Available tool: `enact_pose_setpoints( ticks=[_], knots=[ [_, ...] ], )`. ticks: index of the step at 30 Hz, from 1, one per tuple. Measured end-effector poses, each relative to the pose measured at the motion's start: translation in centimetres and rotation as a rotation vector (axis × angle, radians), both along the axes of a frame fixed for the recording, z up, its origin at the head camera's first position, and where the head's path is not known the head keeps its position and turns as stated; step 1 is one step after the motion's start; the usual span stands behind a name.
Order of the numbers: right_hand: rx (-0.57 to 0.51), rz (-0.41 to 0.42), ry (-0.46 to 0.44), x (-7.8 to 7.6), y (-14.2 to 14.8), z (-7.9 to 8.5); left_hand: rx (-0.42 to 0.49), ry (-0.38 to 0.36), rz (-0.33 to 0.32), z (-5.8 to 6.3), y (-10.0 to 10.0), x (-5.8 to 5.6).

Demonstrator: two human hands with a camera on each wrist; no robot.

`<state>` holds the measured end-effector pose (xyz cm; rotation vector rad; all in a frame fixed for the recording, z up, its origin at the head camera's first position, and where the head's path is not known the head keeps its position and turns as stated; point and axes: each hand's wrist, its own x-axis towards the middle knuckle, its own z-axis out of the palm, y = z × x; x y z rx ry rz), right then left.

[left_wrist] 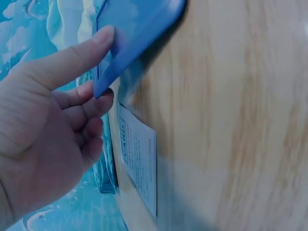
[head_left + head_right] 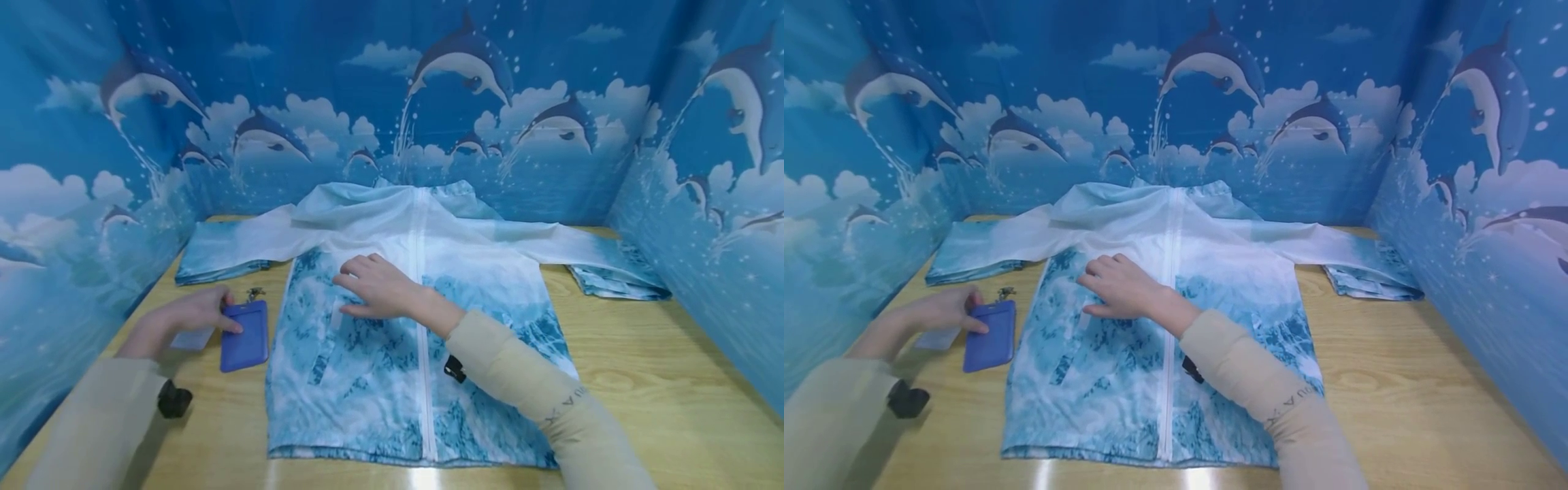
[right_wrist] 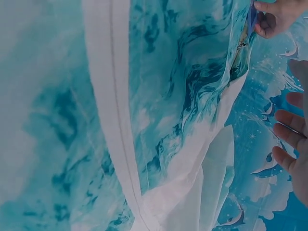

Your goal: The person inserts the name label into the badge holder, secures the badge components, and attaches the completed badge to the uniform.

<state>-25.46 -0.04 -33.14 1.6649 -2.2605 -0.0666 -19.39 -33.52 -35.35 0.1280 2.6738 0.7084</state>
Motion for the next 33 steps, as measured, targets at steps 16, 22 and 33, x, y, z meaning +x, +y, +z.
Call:
enact_pose_setpoints(
  ticks=[16,22,33],
  knots=[
    [0.009,-0.04,-0.087,0.0,-2.1,0.7,0.108,0.143,0.072,0.7,-0.8,0.2],
    [0.037,-0.04,-0.095,0.1,-3.1,0.7,0.077,0.143,0.074,0.9,-0.9,0.2],
    [0.033,-0.032,-0.062,0.3,-4.2,0.6,0.112,0.178,0.067,1.5,-0.9,0.4]
  ],
)
